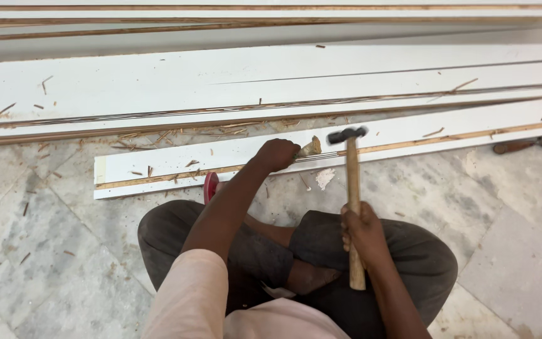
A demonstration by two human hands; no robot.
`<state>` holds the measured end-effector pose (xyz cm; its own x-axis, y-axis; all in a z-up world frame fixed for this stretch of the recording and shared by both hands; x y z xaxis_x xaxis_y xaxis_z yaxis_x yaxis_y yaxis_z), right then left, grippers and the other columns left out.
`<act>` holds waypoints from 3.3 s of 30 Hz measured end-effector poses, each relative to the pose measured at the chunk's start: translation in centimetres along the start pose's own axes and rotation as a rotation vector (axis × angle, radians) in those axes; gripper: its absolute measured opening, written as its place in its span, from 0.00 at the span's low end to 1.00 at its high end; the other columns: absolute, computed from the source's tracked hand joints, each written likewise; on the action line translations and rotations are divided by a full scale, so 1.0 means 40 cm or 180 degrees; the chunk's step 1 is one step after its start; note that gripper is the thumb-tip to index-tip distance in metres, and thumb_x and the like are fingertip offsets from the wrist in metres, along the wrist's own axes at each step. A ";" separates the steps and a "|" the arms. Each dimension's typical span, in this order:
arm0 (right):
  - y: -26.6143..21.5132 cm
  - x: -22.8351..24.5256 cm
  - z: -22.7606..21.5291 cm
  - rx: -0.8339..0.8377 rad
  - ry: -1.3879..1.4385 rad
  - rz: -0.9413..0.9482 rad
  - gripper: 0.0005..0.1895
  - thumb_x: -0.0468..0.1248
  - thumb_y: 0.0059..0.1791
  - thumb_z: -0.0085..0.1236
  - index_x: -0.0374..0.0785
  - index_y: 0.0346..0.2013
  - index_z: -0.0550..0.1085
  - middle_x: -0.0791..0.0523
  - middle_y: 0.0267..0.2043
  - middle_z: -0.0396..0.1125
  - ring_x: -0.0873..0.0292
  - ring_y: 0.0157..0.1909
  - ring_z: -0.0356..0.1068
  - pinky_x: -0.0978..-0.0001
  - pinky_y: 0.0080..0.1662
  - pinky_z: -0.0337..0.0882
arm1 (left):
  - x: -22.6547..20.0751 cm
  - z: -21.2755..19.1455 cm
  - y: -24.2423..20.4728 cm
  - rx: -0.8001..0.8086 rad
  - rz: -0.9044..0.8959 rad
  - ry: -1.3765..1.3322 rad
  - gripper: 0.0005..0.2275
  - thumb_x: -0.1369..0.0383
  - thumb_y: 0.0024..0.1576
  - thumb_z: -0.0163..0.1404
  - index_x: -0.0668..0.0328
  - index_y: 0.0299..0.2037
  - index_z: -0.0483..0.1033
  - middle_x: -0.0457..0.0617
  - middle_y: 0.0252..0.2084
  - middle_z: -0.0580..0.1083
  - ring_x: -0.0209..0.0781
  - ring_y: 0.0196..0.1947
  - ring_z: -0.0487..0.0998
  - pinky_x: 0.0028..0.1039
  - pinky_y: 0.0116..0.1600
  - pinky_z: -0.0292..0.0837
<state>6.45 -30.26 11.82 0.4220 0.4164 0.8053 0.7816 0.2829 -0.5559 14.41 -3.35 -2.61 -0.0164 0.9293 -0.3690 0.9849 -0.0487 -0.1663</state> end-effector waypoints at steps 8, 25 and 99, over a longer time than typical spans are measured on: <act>0.023 -0.021 0.060 -0.0185 0.0568 -0.0505 0.10 0.39 0.51 0.50 0.37 0.42 0.64 0.56 0.25 0.61 0.64 0.19 0.61 0.69 0.22 0.65 | 0.002 -0.028 -0.029 0.0101 -0.0101 -0.0192 0.09 0.65 0.57 0.51 0.55 0.44 0.78 0.53 0.42 0.79 0.54 0.46 0.80 0.46 0.48 0.76; 0.041 -0.040 0.052 -0.0087 0.0723 0.0209 0.10 0.38 0.51 0.50 0.36 0.44 0.66 0.55 0.28 0.62 0.64 0.20 0.59 0.70 0.22 0.63 | 0.212 -0.162 -0.205 -0.0703 -0.0588 -0.0866 0.12 0.60 0.57 0.59 0.58 0.43 0.79 0.54 0.39 0.79 0.53 0.42 0.81 0.44 0.47 0.74; 0.035 -0.090 0.119 0.0243 0.0085 0.0184 0.09 0.39 0.52 0.51 0.36 0.41 0.67 0.56 0.25 0.62 0.63 0.18 0.60 0.68 0.21 0.63 | 0.030 0.054 -0.046 0.0298 -0.0005 0.0318 0.08 0.69 0.59 0.50 0.53 0.46 0.79 0.53 0.46 0.78 0.54 0.50 0.79 0.45 0.52 0.75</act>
<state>3.84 -27.24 7.14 0.4784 0.4110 0.7761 0.7188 0.3244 -0.6149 12.21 -2.93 -4.72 0.0041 0.9610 -0.2765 0.9644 -0.0769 -0.2530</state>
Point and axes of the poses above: each hand's wrist, its own y-axis towards the middle knuckle, its own z-axis out of the palm, x = y × z, the point moved 8 cm from there along y, towards the middle knuckle
